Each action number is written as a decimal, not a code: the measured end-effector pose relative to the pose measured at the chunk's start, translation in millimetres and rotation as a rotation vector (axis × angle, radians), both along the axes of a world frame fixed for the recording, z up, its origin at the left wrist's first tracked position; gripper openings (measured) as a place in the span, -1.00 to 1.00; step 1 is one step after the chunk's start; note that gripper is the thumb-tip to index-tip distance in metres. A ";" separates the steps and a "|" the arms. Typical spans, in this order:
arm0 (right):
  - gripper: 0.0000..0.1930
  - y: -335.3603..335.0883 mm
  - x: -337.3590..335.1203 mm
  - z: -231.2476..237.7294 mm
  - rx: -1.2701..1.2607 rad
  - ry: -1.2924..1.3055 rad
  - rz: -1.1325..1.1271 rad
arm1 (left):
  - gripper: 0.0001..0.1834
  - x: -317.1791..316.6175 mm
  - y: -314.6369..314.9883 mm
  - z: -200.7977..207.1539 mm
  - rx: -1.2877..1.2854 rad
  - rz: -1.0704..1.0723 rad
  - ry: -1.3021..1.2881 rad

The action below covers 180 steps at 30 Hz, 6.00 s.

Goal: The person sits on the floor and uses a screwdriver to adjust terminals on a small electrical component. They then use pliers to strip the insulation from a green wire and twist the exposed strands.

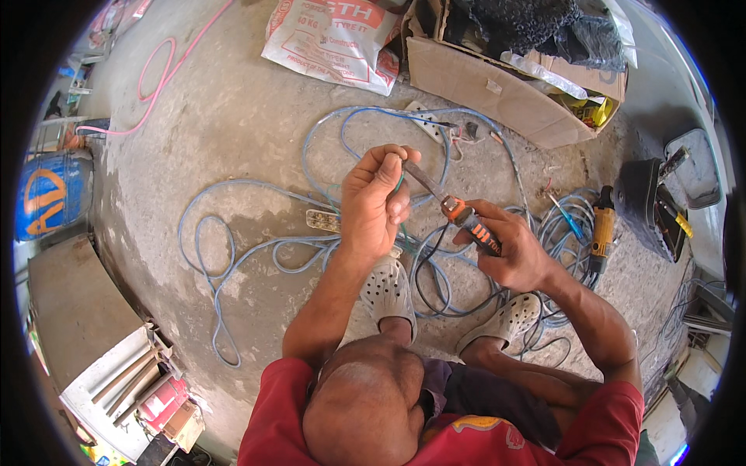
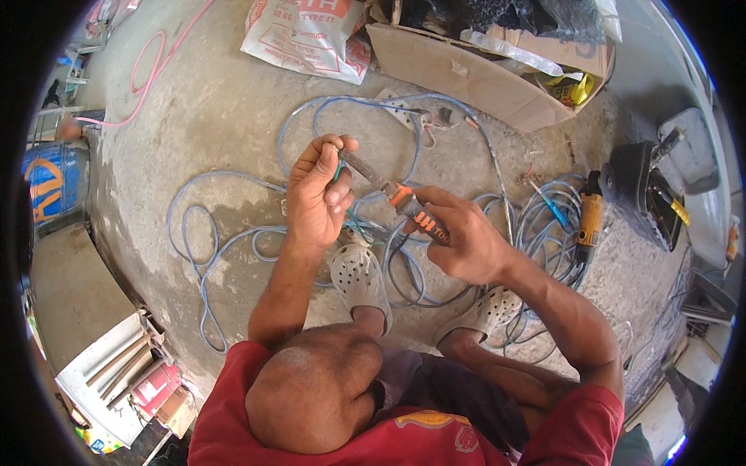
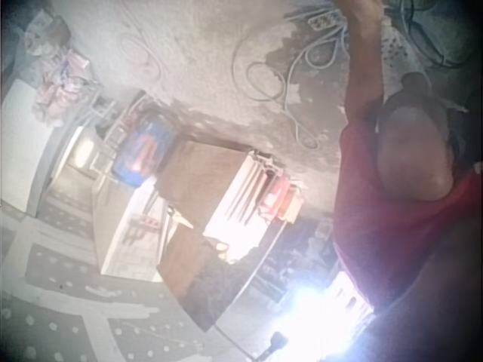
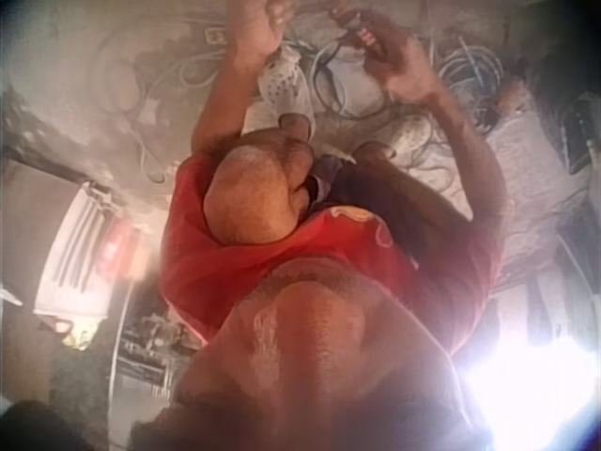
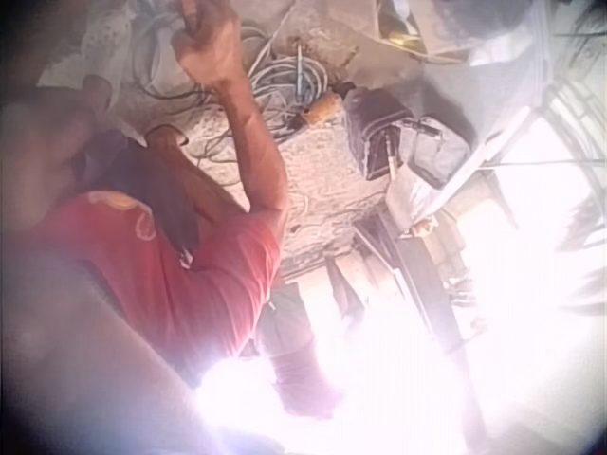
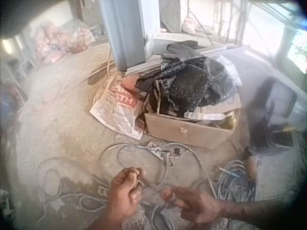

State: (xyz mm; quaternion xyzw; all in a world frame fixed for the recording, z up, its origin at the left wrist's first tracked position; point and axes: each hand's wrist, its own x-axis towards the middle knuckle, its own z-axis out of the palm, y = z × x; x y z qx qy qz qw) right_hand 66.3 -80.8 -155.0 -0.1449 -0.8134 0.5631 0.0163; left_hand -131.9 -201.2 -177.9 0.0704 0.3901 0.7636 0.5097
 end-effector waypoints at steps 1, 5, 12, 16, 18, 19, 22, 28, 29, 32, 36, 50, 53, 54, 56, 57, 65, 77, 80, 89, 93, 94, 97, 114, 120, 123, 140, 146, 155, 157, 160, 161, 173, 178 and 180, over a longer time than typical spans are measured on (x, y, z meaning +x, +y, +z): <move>-0.59 -0.7 0.2 0.3 0.045 0.013 -0.007 | -0.83 -1.1 -0.2 0.2 -0.052 -0.004 0.079; -0.64 -0.4 1.3 1.2 0.248 -0.045 -0.049 | -0.83 -7.1 -2.3 -3.9 -0.215 -0.014 0.357; -0.65 -1.7 -2.2 3.6 -0.377 -0.154 -0.050 | -0.84 -4.2 -5.6 -12.5 -0.112 0.072 0.314; -0.65 -9.0 -2.3 0.4 -0.539 -0.162 -0.079 | -0.87 -5.2 -1.3 -8.4 -0.027 0.017 0.183; -0.65 -3.9 0.6 -5.6 -0.275 -0.081 -0.012 | -0.86 -9.1 -1.0 -7.0 -0.067 -0.007 0.186; -0.66 -1.0 2.5 -8.5 -0.098 -0.035 0.030 | -0.86 -9.5 -1.3 -7.2 -0.105 -0.019 0.232; -0.65 -4.4 6.7 -6.9 0.153 0.023 -0.040 | -0.87 -8.4 -2.0 -5.5 -0.191 -0.035 0.348; -0.70 -1.0 2.4 -0.7 0.046 -0.078 0.025 | -0.87 -7.4 -1.9 -10.6 -0.106 0.000 0.322; -0.70 -2.9 -0.4 5.6 -0.216 -0.157 -0.027 | -0.86 -8.8 -3.4 -15.5 -0.041 0.008 0.272; -0.71 -5.4 -5.9 17.5 -0.853 -0.252 -0.014 | -0.86 -11.1 -8.3 -24.3 0.174 0.006 0.093; -0.69 -10.7 -3.9 5.2 -1.171 -0.085 0.017 | -0.86 -9.5 -7.2 -25.2 0.285 -0.028 -0.036; -0.54 3.9 0.9 5.9 -0.436 -0.053 0.038 | -0.85 -10.0 -1.9 -11.8 0.195 -0.090 -0.065; -0.56 4.9 0.6 -0.8 -0.330 -0.026 0.054 | -0.85 -9.0 -1.7 -10.9 0.169 -0.080 -0.039; -0.57 5.1 0.6 -1.5 -0.323 -0.034 0.054 | -0.84 -8.7 -1.8 -10.3 0.162 -0.076 -0.032; -0.58 3.8 -1.5 0.6 -0.356 -0.052 0.026 | -0.85 -9.0 -1.3 -8.4 0.092 -0.063 0.006; -0.59 3.6 -2.3 2.0 -0.372 -0.061 0.011 | -0.85 -9.2 -0.8 -7.2 0.057 -0.056 0.024; -0.62 12.2 5.1 -2.9 -0.154 -0.035 0.073 | -0.86 -9.8 0.0 -2.0 -0.067 -0.075 0.031; -0.91 -20.1 -8.9 11.1 -0.864 -0.191 -0.111 | -0.89 -5.6 6.9 -18.2 0.152 0.022 0.187; -0.89 -19.9 -4.6 9.9 -1.040 -0.110 -0.081 | -0.90 -8.7 6.9 -18.4 0.238 -0.021 0.085; -0.92 -24.2 -1.0 14.5 -1.121 -0.155 -0.046 | -0.90 -12.6 -3.3 -27.4 0.458 -0.063 0.021; -0.90 -51.4 -7.1 19.6 -1.620 -0.016 -0.028 | -0.90 -26.7 2.8 -19.4 0.670 -0.028 0.155; -0.91 -53.6 -9.1 16.8 -1.698 0.004 -0.025 | -0.90 -27.0 3.7 -19.2 0.663 -0.013 0.130; -0.90 -56.5 -12.1 15.0 -1.786 0.042 -0.011 | -0.91 -28.0 6.6 -20.0 0.638 0.031 0.090; -0.47 32.3 74.3 -144.1 0.448 -0.455 -0.122 | -0.86 -2.9 25.5 -28.1 -0.270 0.064 0.602; -0.59 24.6 4.4 -84.7 0.582 -0.065 -0.392 | -0.84 -16.8 40.7 -6.0 -0.175 0.017 0.724; -0.65 -5.0 -71.4 -41.7 -0.040 0.277 -0.471 | -0.82 -9.5 33.7 5.1 -0.188 0.031 0.908; -0.89 -1.3 -69.4 -21.0 -0.137 0.315 -0.369 | -0.74 -25.0 18.7 8.2 -0.165 -0.281 0.680; -0.85 -18.2 -71.4 -29.8 0.276 0.364 -0.617 | -0.79 3.5 26.6 7.9 -0.208 -0.128 0.710; -0.82 -27.7 -74.5 -39.3 0.269 0.393 -0.622 | -0.84 -7.4 19.1 11.2 -0.210 -0.163 0.925; -0.81 -28.3 -73.7 -39.0 0.326 0.392 -0.623 | -0.86 -7.6 19.9 9.9 -0.205 -0.168 1.035; -0.82 -29.4 -74.7 -34.0 0.402 0.401 -0.646 | -0.87 0.9 20.5 16.5 -0.276 -0.118 0.881; -0.82 -30.0 -76.1 -31.4 0.425 0.407 -0.657 | -0.87 2.1 20.2 12.7 -0.251 -0.076 0.821; -0.78 -37.0 -78.6 -33.5 0.661 0.348 -0.603 | -0.88 4.7 17.6 6.8 -0.409 0.031 0.946; -0.80 -45.0 -81.3 -46.3 0.646 0.258 -0.592 | -0.87 5.4 19.0 -2.1 -0.467 0.038 1.021; -0.85 -45.7 -81.3 -50.6 0.564 0.267 -0.579 | -0.88 2.8 16.8 -6.8 -0.446 0.036 0.998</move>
